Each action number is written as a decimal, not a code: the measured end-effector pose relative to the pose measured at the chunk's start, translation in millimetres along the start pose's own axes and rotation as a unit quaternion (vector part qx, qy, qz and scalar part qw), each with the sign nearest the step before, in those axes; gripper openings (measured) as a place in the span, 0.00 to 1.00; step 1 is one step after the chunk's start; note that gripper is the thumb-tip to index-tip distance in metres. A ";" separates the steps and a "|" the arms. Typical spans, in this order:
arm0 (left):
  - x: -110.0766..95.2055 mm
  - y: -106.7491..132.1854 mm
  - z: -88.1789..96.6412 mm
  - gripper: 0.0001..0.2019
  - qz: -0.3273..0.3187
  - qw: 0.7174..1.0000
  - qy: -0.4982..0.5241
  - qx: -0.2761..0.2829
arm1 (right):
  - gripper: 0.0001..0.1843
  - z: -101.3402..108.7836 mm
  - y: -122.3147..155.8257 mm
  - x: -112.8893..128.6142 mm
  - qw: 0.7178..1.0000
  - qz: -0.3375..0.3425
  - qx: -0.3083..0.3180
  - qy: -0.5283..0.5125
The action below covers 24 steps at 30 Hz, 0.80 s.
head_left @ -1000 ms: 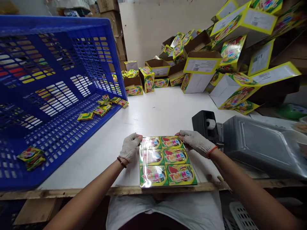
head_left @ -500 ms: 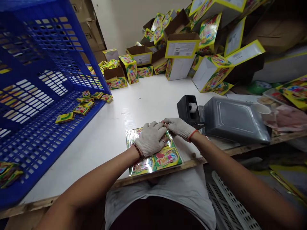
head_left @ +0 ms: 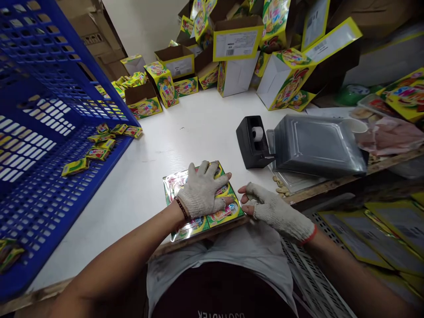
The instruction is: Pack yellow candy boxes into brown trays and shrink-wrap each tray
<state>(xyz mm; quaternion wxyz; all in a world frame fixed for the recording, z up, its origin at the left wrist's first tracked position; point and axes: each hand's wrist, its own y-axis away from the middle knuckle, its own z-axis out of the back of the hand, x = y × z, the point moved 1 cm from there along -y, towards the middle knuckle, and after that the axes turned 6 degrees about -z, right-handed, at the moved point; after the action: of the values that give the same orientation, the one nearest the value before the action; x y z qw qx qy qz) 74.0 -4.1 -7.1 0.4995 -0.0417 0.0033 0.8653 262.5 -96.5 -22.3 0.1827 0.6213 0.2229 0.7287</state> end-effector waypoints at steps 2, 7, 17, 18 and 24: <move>-2.1 0.1 1.3 0.37 0.008 1.000 0.000 0.001 | 0.21 -2.5 -0.6 -3.0 1.000 -0.008 0.002 0.007; -4.1 -0.2 2.1 0.38 0.015 1.000 0.001 0.006 | 0.19 -5.2 3.0 -10.6 1.000 0.005 0.010 0.015; -4.8 -0.9 2.2 0.39 0.022 1.000 0.010 0.020 | 0.26 -13.4 11.3 -28.9 0.999 0.005 -0.019 -0.035; -5.0 -0.9 2.6 0.38 0.022 0.999 0.010 0.023 | 0.27 -14.1 11.0 -30.5 0.999 0.003 -0.012 -0.042; -5.0 -1.8 3.1 0.37 0.025 1.000 0.009 0.014 | 0.20 24.7 -1.5 -8.9 0.973 0.133 -0.117 0.149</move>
<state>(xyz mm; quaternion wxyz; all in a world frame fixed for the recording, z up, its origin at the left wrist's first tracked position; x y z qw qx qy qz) 77.9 -7.4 -3.6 0.4778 -0.0426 0.0209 0.8772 288.3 -97.7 -27.3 0.1204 0.5042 0.0765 0.8518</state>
